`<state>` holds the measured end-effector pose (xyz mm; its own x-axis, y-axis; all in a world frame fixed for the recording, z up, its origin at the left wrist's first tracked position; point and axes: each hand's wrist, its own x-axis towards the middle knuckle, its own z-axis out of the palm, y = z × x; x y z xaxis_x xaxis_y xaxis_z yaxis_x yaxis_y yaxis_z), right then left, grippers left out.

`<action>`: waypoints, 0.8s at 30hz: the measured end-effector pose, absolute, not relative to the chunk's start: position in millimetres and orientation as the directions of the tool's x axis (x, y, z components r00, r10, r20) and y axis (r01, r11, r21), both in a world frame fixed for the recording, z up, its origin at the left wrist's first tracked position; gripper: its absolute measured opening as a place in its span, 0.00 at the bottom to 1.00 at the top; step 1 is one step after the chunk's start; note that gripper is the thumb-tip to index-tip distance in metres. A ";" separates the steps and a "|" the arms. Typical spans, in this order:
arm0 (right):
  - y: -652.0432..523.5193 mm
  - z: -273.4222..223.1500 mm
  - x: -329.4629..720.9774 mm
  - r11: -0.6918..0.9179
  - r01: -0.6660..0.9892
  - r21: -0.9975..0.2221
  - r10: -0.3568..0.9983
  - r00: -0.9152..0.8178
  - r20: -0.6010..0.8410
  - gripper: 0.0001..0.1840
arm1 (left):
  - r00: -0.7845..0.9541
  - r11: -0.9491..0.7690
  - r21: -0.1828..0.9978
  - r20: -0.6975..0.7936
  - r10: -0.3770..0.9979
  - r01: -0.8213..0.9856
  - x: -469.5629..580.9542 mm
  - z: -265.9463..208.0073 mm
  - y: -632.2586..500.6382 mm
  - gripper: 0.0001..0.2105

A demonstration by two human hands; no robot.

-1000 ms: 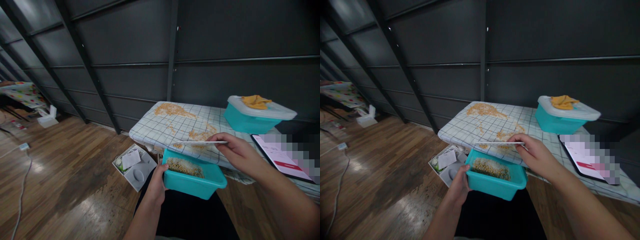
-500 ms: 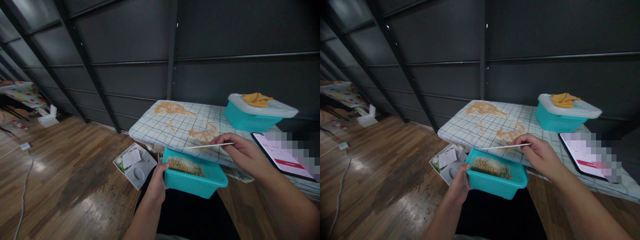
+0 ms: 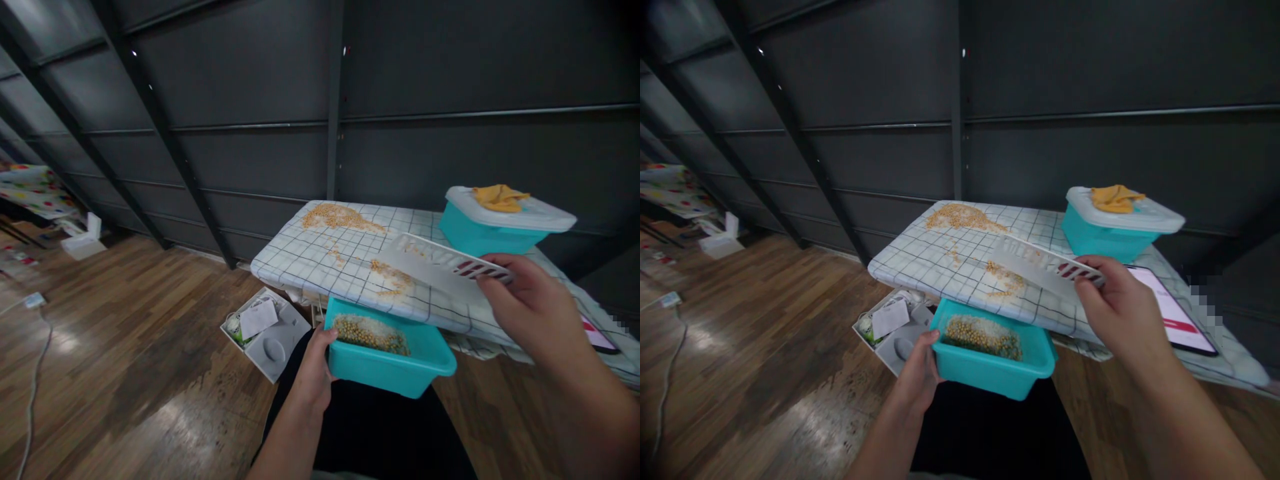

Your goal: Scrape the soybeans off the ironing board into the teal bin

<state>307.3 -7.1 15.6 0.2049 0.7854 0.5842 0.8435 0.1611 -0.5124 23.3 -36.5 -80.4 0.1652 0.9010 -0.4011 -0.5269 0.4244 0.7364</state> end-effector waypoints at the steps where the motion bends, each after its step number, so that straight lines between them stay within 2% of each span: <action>1: -9.0 14.6 309.3 0.121 0.853 -0.507 0.793 0.224 0.566 0.16 | 0.170 0.425 0.735 -0.398 0.901 -0.528 23.9 -80.8 -36.7 0.29; 3: -11.8 15.0 310.4 0.060 0.867 -0.494 0.804 0.251 0.538 0.15 | 0.179 0.428 0.732 -0.397 0.900 -0.530 25.3 -81.5 -37.1 0.29; 9: -5.2 30.3 302.4 0.028 0.857 -0.515 0.772 0.309 0.555 0.15 | 0.195 0.431 0.725 -0.390 0.900 -0.538 28.1 -79.2 -37.6 0.30; 18: 31.0 27.0 291.3 0.135 0.880 -0.455 0.827 0.153 0.541 0.20 | 0.191 0.442 0.712 -0.408 0.893 -0.545 28.3 -76.7 -37.5 0.31; 24: 27.5 26.4 293.3 0.156 0.873 -0.463 0.841 0.128 0.526 0.22 | 0.176 0.451 0.708 -0.429 0.886 -0.544 29.2 -71.6 -36.3 0.32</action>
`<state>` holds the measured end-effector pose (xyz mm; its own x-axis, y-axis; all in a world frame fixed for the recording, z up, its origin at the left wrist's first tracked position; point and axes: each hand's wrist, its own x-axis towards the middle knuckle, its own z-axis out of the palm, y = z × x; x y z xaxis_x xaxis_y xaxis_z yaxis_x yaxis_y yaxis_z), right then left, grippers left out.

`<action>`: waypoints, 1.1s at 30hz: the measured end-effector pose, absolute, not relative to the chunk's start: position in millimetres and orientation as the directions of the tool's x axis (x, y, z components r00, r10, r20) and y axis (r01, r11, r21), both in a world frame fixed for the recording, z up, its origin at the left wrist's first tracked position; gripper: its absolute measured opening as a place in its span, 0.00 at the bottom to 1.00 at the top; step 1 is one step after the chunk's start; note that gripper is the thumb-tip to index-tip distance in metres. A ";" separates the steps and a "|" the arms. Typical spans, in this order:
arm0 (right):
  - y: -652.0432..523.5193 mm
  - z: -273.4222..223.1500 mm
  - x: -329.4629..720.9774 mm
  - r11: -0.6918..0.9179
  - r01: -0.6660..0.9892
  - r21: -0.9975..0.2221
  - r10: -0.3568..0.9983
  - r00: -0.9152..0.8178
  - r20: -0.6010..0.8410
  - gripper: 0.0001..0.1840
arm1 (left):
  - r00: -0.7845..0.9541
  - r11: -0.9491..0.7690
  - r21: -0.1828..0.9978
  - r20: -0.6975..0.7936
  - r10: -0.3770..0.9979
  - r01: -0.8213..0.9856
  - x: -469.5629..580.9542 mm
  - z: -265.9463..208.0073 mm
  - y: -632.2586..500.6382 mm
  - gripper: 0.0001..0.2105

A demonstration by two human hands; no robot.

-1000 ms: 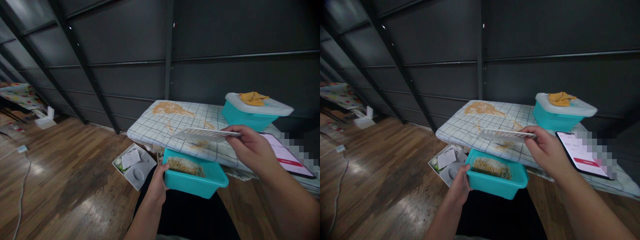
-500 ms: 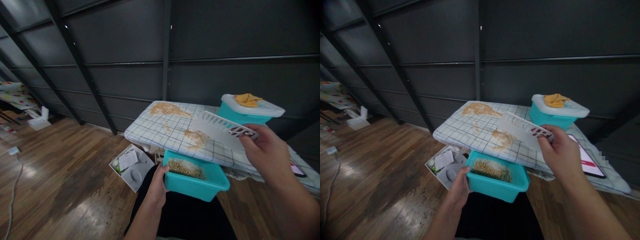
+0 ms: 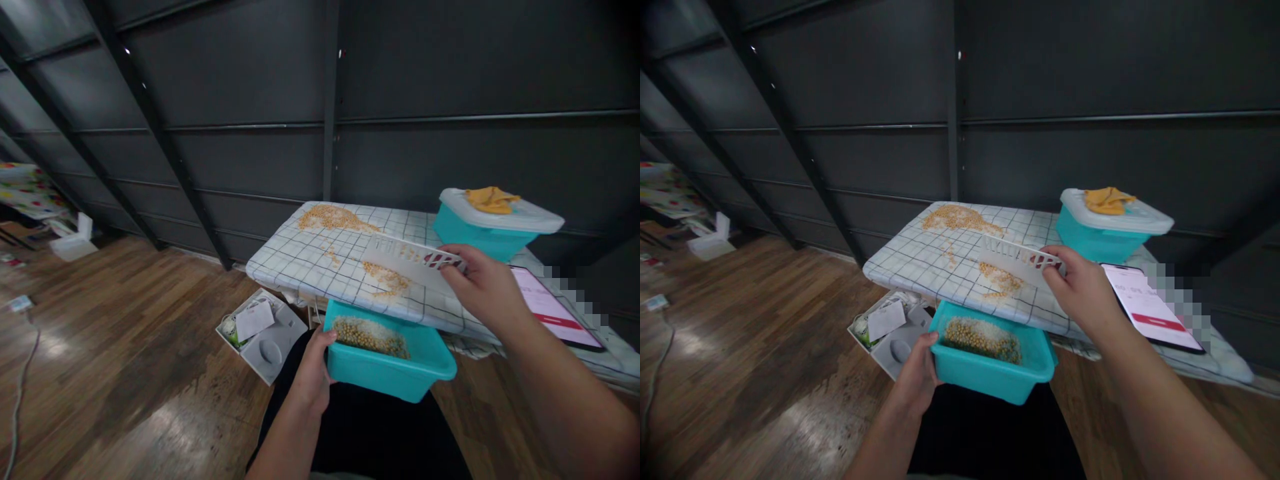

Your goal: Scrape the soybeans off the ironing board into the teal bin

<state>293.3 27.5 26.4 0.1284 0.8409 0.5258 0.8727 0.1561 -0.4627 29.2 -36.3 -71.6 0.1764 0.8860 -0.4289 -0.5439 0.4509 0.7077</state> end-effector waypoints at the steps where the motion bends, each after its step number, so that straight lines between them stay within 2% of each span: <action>1: 25.8 26.7 293.2 0.161 0.873 -0.460 0.842 0.122 0.525 0.21 | 0.176 0.452 0.707 -0.430 0.885 -0.543 29.3 -71.6 -36.2 0.32; 13: 0.7 21.1 277.2 0.194 0.863 -0.466 0.787 0.147 0.599 0.14 | 0.201 0.439 0.710 -0.398 0.895 -0.550 28.2 -75.6 -36.2 0.30; 18: -6.2 19.4 271.1 0.196 0.869 -0.454 0.734 0.177 0.655 0.14 | 0.180 0.441 0.716 -0.414 0.892 -0.541 28.5 -75.7 -35.9 0.27; 22: -11.1 17.5 265.5 0.201 0.883 -0.424 0.720 0.160 0.675 0.15 | 0.183 0.440 0.714 -0.411 0.893 -0.544 27.9 -75.7 -36.3 0.27; 29: -28.1 22.6 250.1 0.104 0.904 -0.416 0.678 0.242 0.695 0.18 | 0.168 0.427 0.727 -0.404 0.899 -0.539 28.7 -73.7 -36.6 0.28; 33: -37.6 25.0 242.7 0.123 0.919 -0.376 0.633 0.219 0.742 0.17 | 0.173 0.431 0.728 -0.405 0.898 -0.533 28.9 -73.7 -36.0 0.28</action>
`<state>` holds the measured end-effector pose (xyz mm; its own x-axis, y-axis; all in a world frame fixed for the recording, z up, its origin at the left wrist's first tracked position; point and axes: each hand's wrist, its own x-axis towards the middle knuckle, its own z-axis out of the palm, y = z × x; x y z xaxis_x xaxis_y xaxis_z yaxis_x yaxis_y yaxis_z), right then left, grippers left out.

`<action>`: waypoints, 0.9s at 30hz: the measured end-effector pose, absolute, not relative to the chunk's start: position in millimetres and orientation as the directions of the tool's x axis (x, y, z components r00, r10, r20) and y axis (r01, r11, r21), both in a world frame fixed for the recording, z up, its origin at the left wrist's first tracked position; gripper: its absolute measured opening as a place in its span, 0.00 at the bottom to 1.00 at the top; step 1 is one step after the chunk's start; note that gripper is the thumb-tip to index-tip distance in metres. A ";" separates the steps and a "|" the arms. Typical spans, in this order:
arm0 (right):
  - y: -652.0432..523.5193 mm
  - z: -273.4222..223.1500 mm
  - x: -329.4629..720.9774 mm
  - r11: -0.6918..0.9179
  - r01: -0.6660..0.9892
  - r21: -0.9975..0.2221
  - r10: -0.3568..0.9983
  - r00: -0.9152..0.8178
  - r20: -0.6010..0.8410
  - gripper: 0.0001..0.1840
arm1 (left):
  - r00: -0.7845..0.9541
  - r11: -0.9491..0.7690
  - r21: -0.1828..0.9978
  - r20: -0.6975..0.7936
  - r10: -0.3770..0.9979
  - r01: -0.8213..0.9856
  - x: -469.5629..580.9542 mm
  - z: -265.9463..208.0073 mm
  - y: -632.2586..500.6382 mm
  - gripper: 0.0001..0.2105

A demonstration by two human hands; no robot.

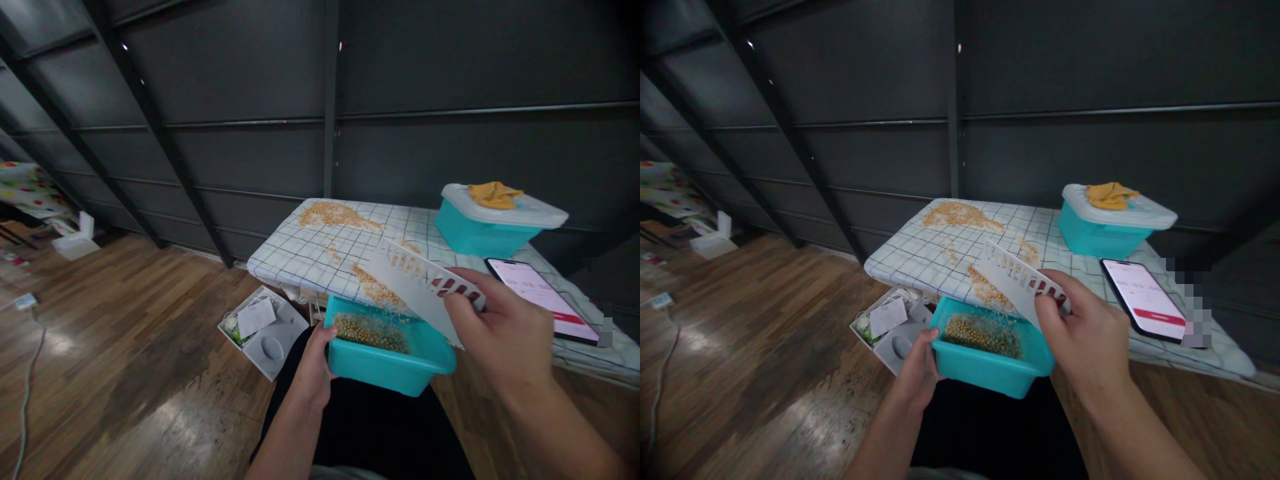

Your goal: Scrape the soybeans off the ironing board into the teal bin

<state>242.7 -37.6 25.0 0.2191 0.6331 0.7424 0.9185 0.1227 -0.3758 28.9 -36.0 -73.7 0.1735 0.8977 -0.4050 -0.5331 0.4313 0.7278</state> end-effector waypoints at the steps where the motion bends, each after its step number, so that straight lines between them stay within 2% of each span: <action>1: -38.9 25.6 242.1 0.126 0.919 -0.374 0.625 0.219 0.749 0.17 | 0.171 0.436 0.727 -0.412 0.895 -0.531 28.8 -73.8 -36.0 0.28; 6: -31.6 32.4 246.5 0.136 0.891 -0.434 0.619 0.266 0.739 0.17 | 0.174 0.442 0.721 -0.417 0.892 -0.534 28.5 -74.3 -36.4 0.30; 11: 8.3 38.4 253.2 0.139 0.782 -0.608 0.693 0.362 0.624 0.16 | 0.176 0.437 0.706 -0.413 0.893 -0.558 28.3 -74.1 -36.9 0.31; 13: 28.7 37.0 253.2 0.175 0.729 -0.661 0.743 0.343 0.575 0.16 | 0.178 0.432 0.703 -0.407 0.896 -0.565 28.6 -74.3 -36.7 0.31; 21: 73.5 20.3 252.5 0.346 0.757 -0.554 0.789 0.084 0.609 0.16 | 0.150 0.434 0.711 -0.427 0.892 -0.554 27.6 -75.3 -35.7 0.27; 27: 65.9 21.8 257.6 0.364 0.769 -0.525 0.824 -0.004 0.566 0.16 | 0.163 0.424 0.715 -0.406 0.899 -0.556 26.1 -78.7 -34.4 0.27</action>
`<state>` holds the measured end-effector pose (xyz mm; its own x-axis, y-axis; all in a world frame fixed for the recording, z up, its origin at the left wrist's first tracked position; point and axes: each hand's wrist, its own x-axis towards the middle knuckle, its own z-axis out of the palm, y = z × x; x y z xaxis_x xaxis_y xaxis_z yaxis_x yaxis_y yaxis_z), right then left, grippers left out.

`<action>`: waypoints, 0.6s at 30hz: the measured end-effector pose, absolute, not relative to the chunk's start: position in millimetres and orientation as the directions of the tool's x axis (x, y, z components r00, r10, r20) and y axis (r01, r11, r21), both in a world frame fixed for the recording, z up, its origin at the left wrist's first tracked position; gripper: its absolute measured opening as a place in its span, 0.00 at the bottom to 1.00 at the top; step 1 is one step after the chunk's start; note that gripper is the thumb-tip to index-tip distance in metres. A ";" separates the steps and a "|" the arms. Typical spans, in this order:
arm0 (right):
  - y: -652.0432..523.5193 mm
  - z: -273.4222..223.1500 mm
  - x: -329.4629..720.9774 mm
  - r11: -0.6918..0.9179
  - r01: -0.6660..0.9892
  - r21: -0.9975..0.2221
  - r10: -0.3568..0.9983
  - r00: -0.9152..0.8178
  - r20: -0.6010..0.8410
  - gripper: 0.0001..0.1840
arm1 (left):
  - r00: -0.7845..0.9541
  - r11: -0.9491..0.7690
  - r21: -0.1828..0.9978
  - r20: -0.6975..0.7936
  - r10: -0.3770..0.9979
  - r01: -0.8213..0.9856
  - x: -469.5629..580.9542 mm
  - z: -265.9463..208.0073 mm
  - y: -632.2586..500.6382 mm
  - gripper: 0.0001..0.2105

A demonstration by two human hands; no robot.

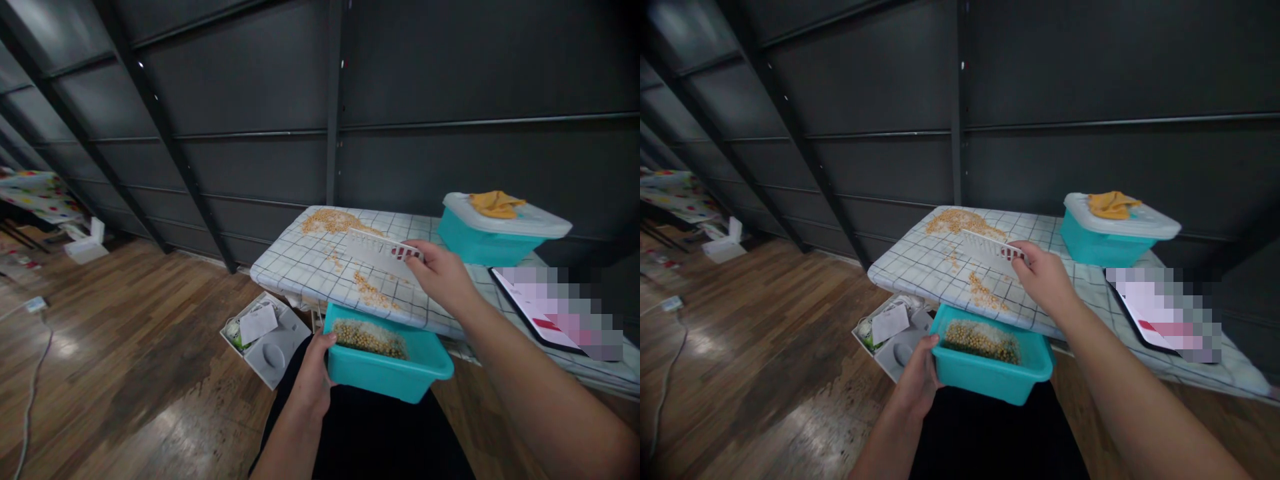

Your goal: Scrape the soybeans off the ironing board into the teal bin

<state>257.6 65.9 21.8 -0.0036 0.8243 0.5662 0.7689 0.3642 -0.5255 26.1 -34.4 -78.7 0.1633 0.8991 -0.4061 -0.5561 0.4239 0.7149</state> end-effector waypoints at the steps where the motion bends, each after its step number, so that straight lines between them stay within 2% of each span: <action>1: 63.9 23.3 257.9 0.366 0.773 -0.518 0.825 -0.012 0.565 0.16 | 0.167 0.421 0.717 -0.400 0.901 -0.556 26.4 -79.1 -34.1 0.28; 10: 47.4 29.7 262.4 0.402 0.740 -0.540 0.846 -0.074 0.528 0.14 | 0.155 0.423 0.726 -0.409 0.899 -0.542 28.7 -76.6 -34.5 0.28; 18: 29.3 24.1 273.4 0.375 0.714 -0.592 0.851 -0.012 0.525 0.10 | 0.157 0.435 0.710 -0.424 0.892 -0.553 28.3 -77.2 -33.6 0.29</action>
